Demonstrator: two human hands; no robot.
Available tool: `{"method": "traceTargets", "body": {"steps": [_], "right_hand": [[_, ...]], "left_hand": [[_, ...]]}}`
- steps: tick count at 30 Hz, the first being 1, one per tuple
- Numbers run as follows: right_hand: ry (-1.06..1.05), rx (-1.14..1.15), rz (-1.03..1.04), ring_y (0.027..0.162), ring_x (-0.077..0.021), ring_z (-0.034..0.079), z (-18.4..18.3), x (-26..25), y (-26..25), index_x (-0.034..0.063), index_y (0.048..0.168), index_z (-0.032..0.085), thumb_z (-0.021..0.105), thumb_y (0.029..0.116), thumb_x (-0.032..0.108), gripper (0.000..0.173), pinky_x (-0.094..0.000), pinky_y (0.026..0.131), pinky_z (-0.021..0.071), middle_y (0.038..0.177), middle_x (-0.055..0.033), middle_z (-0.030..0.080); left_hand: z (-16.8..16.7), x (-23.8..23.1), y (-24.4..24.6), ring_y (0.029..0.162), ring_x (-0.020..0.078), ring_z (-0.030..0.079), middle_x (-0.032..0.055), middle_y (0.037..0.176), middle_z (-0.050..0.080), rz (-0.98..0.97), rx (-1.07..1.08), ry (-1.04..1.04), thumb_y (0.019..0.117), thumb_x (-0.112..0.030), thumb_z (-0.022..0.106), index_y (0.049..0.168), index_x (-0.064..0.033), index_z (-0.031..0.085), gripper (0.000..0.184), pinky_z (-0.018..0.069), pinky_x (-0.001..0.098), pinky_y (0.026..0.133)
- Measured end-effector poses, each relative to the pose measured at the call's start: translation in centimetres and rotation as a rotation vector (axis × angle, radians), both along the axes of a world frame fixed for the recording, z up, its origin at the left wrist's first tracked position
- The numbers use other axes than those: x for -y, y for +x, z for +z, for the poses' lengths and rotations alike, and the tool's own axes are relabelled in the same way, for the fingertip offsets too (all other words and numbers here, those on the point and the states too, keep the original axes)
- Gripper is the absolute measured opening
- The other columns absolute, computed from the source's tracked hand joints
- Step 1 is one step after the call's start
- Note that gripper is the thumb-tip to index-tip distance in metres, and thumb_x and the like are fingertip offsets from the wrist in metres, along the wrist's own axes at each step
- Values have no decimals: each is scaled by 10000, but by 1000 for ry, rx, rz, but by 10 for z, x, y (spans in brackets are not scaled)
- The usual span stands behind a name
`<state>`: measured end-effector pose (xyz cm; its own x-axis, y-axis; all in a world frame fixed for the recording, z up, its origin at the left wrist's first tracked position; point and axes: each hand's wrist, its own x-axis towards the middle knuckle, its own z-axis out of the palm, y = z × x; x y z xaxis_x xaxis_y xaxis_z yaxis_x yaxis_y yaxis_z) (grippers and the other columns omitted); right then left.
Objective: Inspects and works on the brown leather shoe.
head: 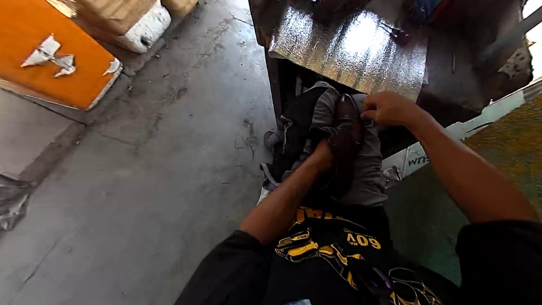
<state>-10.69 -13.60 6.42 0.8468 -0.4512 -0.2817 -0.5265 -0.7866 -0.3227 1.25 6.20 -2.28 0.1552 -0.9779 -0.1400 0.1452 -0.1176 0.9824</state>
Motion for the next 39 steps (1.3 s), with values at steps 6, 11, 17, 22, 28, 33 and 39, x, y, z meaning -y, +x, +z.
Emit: {"method": "traceTargets", "body": {"steps": [6, 11, 17, 22, 28, 33, 39], "right_hand": [[9, -54, 26, 932, -405, 682, 4, -11, -10, 0, 1097, 636, 582, 1024, 104, 138, -655, 835, 515, 965, -207, 683], [192, -48, -30, 798, -254, 668, 5, 6, -10, -10, 1031, 664, 709, 977, 187, 210, -489, 788, 548, 868, -137, 679], [-28, -58, -141, 790, -354, 621, -7, 20, -26, 13, 866, 634, 727, 893, 561, 556, -619, 690, 472, 799, -159, 611], [-25, 88, -335, 695, -328, 569, -43, 31, -68, 11, 758, 576, 691, 893, 614, 629, -578, 626, 441, 708, -137, 545], [88, 274, -533, 679, -327, 558, -86, 26, -134, -25, 721, 561, 747, 891, 518, 598, -589, 634, 457, 694, -167, 550], [565, 620, -305, 449, 26, 387, -96, -33, -125, 198, 604, 411, 683, 883, 460, 470, -195, 449, 331, 512, 132, 391], [565, 945, -292, 611, 0, 563, -81, -51, -106, 79, 907, 682, 678, 944, 204, 131, -189, 553, 490, 808, 48, 659]], "left_hand": [[-11, -14, -12, 978, 123, 673, 115, 1041, 706, 169, 222, -53, 958, -69, 643, 1175, 37, 647, 241, 555, 335, 914], [-11, -16, -11, 940, 336, 712, 214, 973, 719, 118, 666, -101, 929, -88, 671, 1081, 54, 687, 209, 559, 536, 865], [-12, -11, -12, 896, 239, 707, 168, 927, 715, 208, 613, -176, 921, -44, 653, 1031, 50, 681, 146, 567, 442, 852], [-12, -11, -12, 839, 203, 713, 144, 876, 723, 262, 656, -216, 901, -28, 657, 982, 34, 702, 111, 573, 413, 809], [-23, -15, -11, 964, 221, 684, 179, 1014, 700, 219, 608, -263, 954, -84, 641, 1154, 62, 633, 247, 549, 403, 903], [-16, -24, -10, 1021, 247, 654, 194, 1078, 668, 142, 599, -123, 981, -80, 616, 1245, 46, 581, 295, 524, 448, 920], [-23, -21, -8, 999, 149, 638, 124, 1064, 666, 151, 480, -155, 1012, -146, 558, 1248, 11, 585, 284, 529, 373, 908]]}}
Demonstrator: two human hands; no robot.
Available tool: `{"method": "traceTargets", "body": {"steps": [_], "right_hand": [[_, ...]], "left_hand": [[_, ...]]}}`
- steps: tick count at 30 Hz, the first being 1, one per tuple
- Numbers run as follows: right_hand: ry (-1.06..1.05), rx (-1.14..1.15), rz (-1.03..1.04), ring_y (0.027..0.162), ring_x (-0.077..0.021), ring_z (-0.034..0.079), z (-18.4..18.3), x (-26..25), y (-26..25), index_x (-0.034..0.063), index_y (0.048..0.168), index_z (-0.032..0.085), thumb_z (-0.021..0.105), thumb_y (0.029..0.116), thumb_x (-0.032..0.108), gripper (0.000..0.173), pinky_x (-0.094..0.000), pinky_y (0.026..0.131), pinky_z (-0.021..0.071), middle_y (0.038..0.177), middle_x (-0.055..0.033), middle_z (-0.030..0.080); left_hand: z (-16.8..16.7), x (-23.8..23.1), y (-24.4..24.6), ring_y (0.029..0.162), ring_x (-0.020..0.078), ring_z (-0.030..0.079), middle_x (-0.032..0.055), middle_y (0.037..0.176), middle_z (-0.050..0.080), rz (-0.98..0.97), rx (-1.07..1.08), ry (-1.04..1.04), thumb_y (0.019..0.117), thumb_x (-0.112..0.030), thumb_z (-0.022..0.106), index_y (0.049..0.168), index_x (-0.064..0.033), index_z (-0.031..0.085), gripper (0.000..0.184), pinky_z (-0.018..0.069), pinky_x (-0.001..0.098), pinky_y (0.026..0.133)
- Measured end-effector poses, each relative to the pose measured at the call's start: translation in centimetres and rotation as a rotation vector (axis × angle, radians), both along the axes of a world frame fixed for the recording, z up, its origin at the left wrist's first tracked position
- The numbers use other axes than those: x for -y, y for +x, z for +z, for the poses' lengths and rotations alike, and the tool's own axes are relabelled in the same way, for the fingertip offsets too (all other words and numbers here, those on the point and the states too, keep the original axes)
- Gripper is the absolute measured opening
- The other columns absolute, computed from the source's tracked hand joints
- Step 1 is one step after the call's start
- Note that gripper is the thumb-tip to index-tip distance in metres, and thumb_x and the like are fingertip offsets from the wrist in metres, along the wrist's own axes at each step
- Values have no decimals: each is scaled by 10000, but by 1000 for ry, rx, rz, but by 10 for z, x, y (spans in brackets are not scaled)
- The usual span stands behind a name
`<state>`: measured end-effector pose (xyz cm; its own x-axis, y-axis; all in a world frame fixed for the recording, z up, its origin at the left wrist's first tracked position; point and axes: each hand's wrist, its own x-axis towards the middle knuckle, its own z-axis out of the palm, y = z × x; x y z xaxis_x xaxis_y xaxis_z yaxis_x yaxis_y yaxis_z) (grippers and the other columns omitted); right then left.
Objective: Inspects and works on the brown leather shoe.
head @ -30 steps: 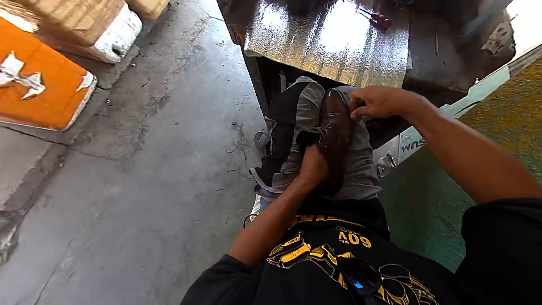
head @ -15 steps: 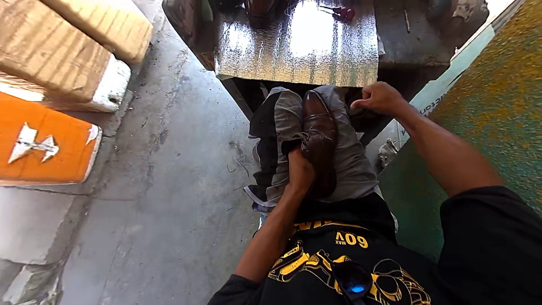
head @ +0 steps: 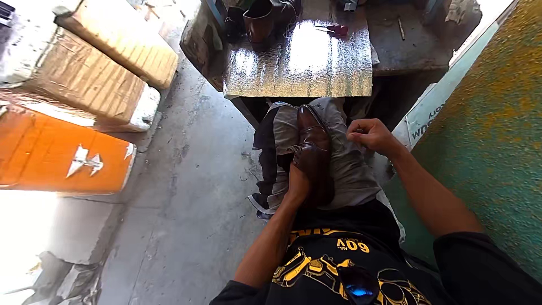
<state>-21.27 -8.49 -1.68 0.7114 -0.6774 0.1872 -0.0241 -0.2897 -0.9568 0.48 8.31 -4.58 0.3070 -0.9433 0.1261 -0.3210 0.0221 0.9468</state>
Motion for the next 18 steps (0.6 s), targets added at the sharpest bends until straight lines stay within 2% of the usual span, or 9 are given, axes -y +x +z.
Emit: {"method": "traceTargets", "body": {"steps": [3, 6, 7, 8, 10, 12, 14, 15, 18], "right_hand": [[-184, -204, -132, 840, -90, 632, 12, 2, 26, 31, 1113, 743, 643, 994, 143, 192, -252, 723, 553, 1072, -78, 670], [-191, -322, -107, 1103, -195, 628, 16, 4, 47, -3, 1109, 739, 619, 1007, 109, 193, -356, 941, 533, 1204, -153, 645], [-156, -320, -112, 1075, -178, 631, 19, 2, 49, -12, 1067, 724, 596, 1016, 89, 171, -342, 927, 530, 1203, -144, 647], [-99, -283, -130, 943, -122, 636, 22, -3, 49, 1, 1044, 705, 566, 1029, 87, 164, -289, 823, 538, 1144, -103, 659], [91, -81, -112, 576, -32, 530, 31, -23, 42, 19, 1036, 653, 494, 1048, 84, 172, -199, 537, 473, 858, -10, 643], [127, -2, 20, 487, -10, 508, 40, -49, 24, 55, 1015, 618, 442, 1025, 95, 181, -188, 451, 455, 763, 23, 650], [-51, -255, -9, 554, -66, 536, 29, -58, -6, 46, 949, 645, 507, 1044, 169, 208, -272, 521, 488, 763, 0, 627], [-98, -385, -104, 638, -143, 572, 15, -55, -22, 24, 894, 659, 526, 1059, 233, 298, -385, 614, 500, 761, -53, 628], [-99, -643, -409, 718, -281, 635, -8, -25, -37, 37, 778, 678, 446, 1084, 480, 587, -574, 681, 496, 748, -113, 661]], "left_hand": [[-2, 0, 0, 1010, 147, 635, 124, 1080, 665, -2, -16, 4, 1019, -148, 549, 1269, 8, 579, 296, 526, 368, 920], [-2, 2, 0, 1041, 136, 628, 126, 1116, 663, 1, -40, 4, 1025, -137, 540, 1292, 13, 569, 307, 517, 353, 943], [-2, 3, 1, 1062, 115, 616, 115, 1140, 656, -6, -58, 3, 1033, -135, 528, 1307, 11, 559, 312, 504, 329, 964], [-3, 4, 1, 1075, 86, 610, 100, 1151, 656, -11, -75, -10, 1034, -135, 519, 1311, 13, 558, 317, 494, 297, 985], [-5, 5, 1, 1075, 43, 599, 76, 1150, 651, -21, -117, -24, 1040, -125, 505, 1312, 9, 552, 306, 480, 252, 995], [-6, 5, 2, 1079, 33, 592, 71, 1158, 648, -29, -133, -5, 1052, -128, 495, 1325, 4, 550, 308, 476, 243, 996], [-5, 6, 1, 1101, 99, 610, 119, 1167, 660, -39, -23, 30, 1045, -123, 520, 1311, 28, 565, 310, 483, 294, 1008], [-3, 5, 1, 1149, 170, 618, 172, 1201, 664, -59, 67, 66, 1036, -120, 539, 1317, 53, 568, 331, 476, 353, 1041], [3, 3, -1, 1137, 234, 626, 197, 1177, 667, -84, 158, 150, 1024, -120, 558, 1303, 44, 576, 323, 484, 423, 1019]]}}
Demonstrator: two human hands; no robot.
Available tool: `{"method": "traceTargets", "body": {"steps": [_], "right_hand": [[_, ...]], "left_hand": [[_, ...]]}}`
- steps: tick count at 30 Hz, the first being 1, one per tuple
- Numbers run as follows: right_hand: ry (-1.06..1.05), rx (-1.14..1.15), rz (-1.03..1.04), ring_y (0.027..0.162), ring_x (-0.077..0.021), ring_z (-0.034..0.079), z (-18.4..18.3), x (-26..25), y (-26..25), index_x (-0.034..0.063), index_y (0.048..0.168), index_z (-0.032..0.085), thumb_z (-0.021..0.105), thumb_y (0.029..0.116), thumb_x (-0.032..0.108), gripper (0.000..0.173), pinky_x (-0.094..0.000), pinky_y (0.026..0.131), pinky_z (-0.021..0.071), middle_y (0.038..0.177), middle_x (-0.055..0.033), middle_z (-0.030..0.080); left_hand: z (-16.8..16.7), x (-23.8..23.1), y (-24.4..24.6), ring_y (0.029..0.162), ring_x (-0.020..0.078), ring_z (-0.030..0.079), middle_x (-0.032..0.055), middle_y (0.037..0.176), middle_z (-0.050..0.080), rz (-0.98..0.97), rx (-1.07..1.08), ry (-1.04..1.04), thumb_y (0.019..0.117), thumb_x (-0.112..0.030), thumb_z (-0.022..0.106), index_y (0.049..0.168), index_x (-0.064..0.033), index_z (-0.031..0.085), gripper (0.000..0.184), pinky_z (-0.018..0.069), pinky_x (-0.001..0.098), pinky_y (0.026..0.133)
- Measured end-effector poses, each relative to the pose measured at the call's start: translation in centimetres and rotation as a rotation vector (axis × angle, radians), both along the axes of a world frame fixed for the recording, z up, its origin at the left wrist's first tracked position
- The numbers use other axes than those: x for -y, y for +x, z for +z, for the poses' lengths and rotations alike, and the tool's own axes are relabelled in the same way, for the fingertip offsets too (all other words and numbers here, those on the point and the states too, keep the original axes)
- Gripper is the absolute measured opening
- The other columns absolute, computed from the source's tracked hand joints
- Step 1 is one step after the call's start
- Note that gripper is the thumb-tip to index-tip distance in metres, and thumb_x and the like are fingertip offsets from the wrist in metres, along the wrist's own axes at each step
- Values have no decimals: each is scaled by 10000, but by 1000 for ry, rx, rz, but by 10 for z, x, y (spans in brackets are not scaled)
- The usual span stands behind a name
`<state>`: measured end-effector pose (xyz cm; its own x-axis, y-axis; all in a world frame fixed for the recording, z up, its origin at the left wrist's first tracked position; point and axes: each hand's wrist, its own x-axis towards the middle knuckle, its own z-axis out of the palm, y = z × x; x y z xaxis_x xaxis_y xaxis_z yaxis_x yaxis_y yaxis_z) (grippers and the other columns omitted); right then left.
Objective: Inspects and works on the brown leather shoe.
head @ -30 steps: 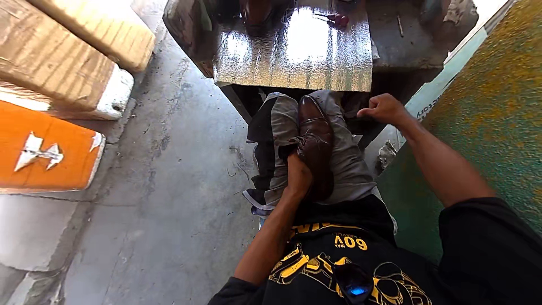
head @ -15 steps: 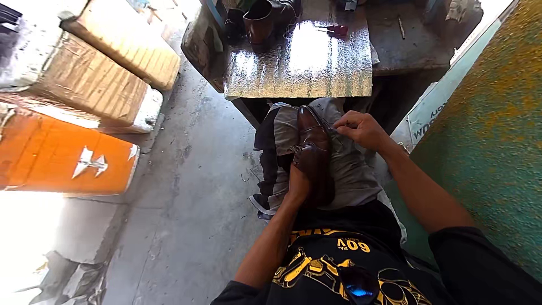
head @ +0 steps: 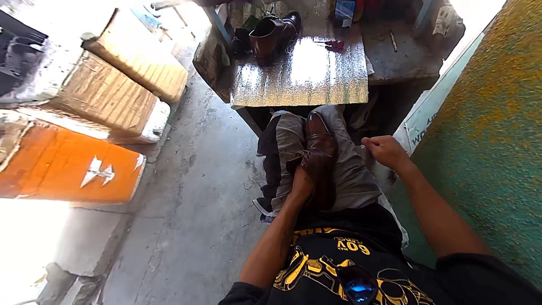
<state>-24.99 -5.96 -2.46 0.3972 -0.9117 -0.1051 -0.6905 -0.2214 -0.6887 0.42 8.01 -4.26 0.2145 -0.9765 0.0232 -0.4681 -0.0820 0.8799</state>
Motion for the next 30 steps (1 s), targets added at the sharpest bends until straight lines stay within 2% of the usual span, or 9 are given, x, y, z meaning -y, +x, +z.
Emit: {"method": "traceTargets", "body": {"steps": [4, 6, 10, 12, 16, 19, 23, 27, 30], "right_hand": [[-50, -25, -20, 1001, -377, 712, 28, 35, 50, 172, 1229, 753, 625, 988, 536, 455, -686, 880, 522, 1067, -161, 753], [-12, 64, 205, 863, -323, 692, 34, 46, 76, 219, 1466, 594, 710, 974, 355, 523, -591, 799, 548, 1024, -176, 728], [44, 451, 395, 640, -43, 554, 15, 41, 66, 32, 1012, 737, 608, 1003, 116, 154, -237, 583, 495, 961, -34, 663], [145, 634, 232, 581, 28, 503, -15, 37, 20, 35, 1064, 720, 554, 1014, 119, 193, -162, 494, 444, 1190, -13, 680], [512, 282, -285, 501, -62, 432, -129, -2, -87, 78, 1283, 665, 532, 1082, 282, 316, -256, 485, 424, 826, -28, 626], [616, -118, -421, 639, -163, 504, -167, -16, -102, 65, 1368, 603, 578, 1063, 266, 366, -346, 603, 463, 957, -140, 605], [189, 122, -339, 1252, -430, 599, -101, 2, -35, 11, 1461, 527, 652, 1016, 270, 530, -621, 1052, 471, 1403, -285, 575], [-162, 361, 119, 1248, -296, 607, 8, 9, 65, 89, 1538, 453, 835, 836, 413, 862, -511, 867, 575, 1626, -147, 382], [-126, 170, 322, 1395, -280, 521, 25, 20, 103, 215, 1579, 425, 809, 843, 517, 884, -616, 1065, 473, 1585, -56, 470]], "left_hand": [[-4, -4, 5, 1076, 80, 616, 113, 1121, 677, 12, -121, -124, 981, -136, 575, 1285, 45, 584, 354, 487, 276, 999], [-1, -6, 5, 1075, 78, 615, 126, 1113, 680, -1, -103, -137, 972, -122, 588, 1261, 73, 595, 349, 477, 259, 1004], [5, -9, 11, 1109, 222, 637, 206, 1131, 681, -29, 83, -55, 949, -121, 633, 1241, 87, 607, 359, 489, 392, 1009], [5, -6, 12, 1115, 233, 640, 208, 1139, 683, -21, 100, -30, 946, -144, 650, 1248, 75, 612, 375, 492, 412, 1008], [3, -8, 10, 1151, 218, 618, 209, 1178, 665, -30, 62, -4, 966, -135, 620, 1280, 78, 583, 381, 466, 384, 1042], [5, -7, 7, 1155, 242, 618, 239, 1176, 662, -31, 73, -11, 966, -110, 606, 1259, 119, 585, 373, 456, 382, 1056], [14, -3, 7, 1164, 278, 628, 239, 1173, 676, -66, 192, 71, 958, -137, 648, 1236, 92, 623, 361, 466, 427, 1052], [34, 0, 9, 1136, 364, 647, 257, 1151, 681, -103, 388, 242, 960, -191, 661, 1234, 46, 644, 363, 489, 552, 999], [46, -24, 19, 979, 393, 694, 218, 965, 710, -113, 570, 342, 1009, -245, 510, 1078, 1, 697, 316, 526, 604, 853]]}}
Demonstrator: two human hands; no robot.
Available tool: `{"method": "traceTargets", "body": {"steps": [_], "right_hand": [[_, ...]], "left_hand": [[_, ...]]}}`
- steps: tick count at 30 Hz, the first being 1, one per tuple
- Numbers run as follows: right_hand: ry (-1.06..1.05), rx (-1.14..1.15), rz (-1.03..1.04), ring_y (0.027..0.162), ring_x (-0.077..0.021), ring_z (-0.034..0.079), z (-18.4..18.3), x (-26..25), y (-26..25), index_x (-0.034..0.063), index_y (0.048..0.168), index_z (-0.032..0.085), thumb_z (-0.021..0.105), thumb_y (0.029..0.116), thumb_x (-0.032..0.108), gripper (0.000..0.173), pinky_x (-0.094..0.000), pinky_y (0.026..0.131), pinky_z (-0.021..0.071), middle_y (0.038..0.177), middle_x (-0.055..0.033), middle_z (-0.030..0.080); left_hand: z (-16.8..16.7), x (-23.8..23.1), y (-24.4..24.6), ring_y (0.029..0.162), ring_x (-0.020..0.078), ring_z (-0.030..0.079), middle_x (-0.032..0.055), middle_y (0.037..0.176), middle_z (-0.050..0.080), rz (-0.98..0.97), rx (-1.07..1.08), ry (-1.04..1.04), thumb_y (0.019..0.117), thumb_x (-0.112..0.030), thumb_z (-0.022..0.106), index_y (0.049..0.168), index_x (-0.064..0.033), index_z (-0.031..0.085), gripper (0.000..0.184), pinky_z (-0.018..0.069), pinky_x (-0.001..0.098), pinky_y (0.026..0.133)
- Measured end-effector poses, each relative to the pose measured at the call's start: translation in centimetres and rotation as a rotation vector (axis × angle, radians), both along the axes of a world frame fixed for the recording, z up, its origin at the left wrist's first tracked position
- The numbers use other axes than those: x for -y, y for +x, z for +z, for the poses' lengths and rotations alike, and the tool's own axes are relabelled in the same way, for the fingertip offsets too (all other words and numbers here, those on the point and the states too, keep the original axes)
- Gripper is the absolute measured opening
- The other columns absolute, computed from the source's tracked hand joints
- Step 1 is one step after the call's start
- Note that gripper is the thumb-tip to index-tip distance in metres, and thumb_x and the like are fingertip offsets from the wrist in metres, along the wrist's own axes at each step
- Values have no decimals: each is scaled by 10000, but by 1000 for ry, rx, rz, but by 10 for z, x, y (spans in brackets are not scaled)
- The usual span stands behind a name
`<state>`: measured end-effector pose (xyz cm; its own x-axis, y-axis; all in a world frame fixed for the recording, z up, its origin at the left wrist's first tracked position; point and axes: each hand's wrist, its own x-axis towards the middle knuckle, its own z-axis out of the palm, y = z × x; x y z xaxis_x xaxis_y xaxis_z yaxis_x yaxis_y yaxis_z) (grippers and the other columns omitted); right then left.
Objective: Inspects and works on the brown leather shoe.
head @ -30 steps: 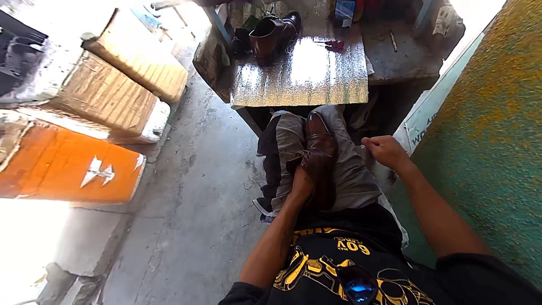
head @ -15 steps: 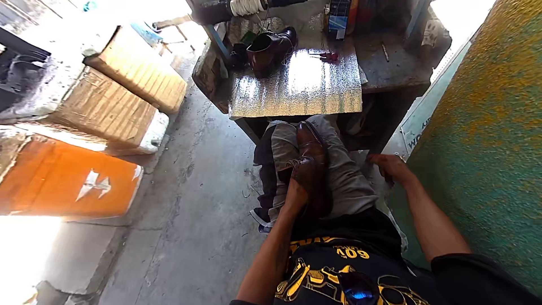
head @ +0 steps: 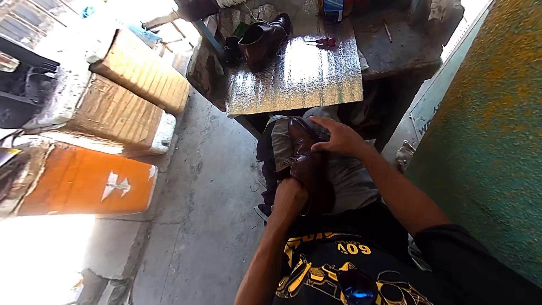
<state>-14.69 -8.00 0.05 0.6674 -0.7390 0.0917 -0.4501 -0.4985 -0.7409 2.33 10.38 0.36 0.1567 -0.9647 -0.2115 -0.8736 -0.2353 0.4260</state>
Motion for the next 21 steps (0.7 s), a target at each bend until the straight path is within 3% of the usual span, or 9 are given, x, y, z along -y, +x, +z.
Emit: {"method": "traceTargets", "body": {"steps": [3, 7, 10, 12, 14, 15, 18, 20, 21], "right_hand": [[29, -52, 26, 1291, -267, 589, -1, 9, -3, 172, 1555, 460, 770, 887, 509, 811, -564, 1089, 457, 1401, -95, 620], [79, -92, -49, 808, -259, 610, -2, 0, -8, 140, 1500, 516, 760, 885, 543, 775, -530, 784, 527, 921, -95, 645], [135, -97, -83, 808, -262, 619, 5, -7, -8, 90, 1351, 635, 737, 927, 491, 592, -533, 790, 526, 905, -109, 659], [192, 8, -133, 822, -226, 646, 6, -5, -10, 67, 1146, 728, 647, 1021, 343, 314, -486, 796, 530, 915, -109, 696], [262, 177, -201, 758, -147, 598, 4, -1, -11, 54, 1064, 736, 575, 1059, 233, 241, -361, 708, 510, 990, -82, 666], [323, 322, -211, 672, -75, 553, 2, 1, -10, 51, 1065, 723, 555, 1063, 189, 218, -262, 613, 483, 1061, -46, 669], [636, 863, -113, 525, 12, 523, 0, 3, -6, 53, 1055, 641, 379, 1102, 144, 282, -159, 491, 449, 1105, -36, 747], [522, 830, -118, 515, -10, 528, 2, 5, -4, 51, 1000, 633, 385, 1107, 143, 285, -172, 499, 474, 877, -8, 718], [317, 612, -152, 572, -36, 547, 4, 8, -5, 32, 1015, 659, 470, 1086, 144, 231, -210, 553, 489, 843, 0, 689]], "left_hand": [[-11, -71, 37, 791, 345, 706, 153, 808, 695, -25, 73, -72, 1044, -232, 404, 1031, -33, 699, 356, 547, 569, 702], [-30, -161, 80, 648, 322, 674, 126, 674, 652, 135, 113, -15, 996, -187, 413, 972, -43, 714, 334, 511, 560, 583], [-39, -183, 86, 594, 97, 577, -24, 666, 612, 130, -98, -128, 941, -169, 446, 894, -118, 709, 272, 467, 330, 552], [-36, -171, 84, 1010, 71, 647, -45, 1049, 697, -28, -449, -379, 969, -155, 526, 820, -143, 719, 243, 554, 262, 878], [-19, -144, 73, 1462, 253, 419, 11, 1494, 554, -220, -859, -548, 1019, -250, 543, 811, -229, 729, 279, 356, 437, 1216], [-9, -127, 65, 1503, 256, 368, -2, 1502, 562, -290, -1089, -638, 1019, -283, 541, 841, -252, 758, 283, 259, 460, 1261], [17, -81, 38, 1020, 179, 708, 2, 869, 751, -321, -1723, -727, 972, -234, 526, 773, -156, 719, 287, 396, 445, 1159], [18, -58, 37, 720, 114, 687, 24, 774, 708, -160, -1721, -587, 976, -173, 508, 806, -129, 706, 264, 578, 317, 799], [15, -51, 38, 621, 85, 651, 70, 838, 727, -19, -1540, -526, 993, -113, 482, 868, -80, 710, 262, 566, 243, 615]]}}
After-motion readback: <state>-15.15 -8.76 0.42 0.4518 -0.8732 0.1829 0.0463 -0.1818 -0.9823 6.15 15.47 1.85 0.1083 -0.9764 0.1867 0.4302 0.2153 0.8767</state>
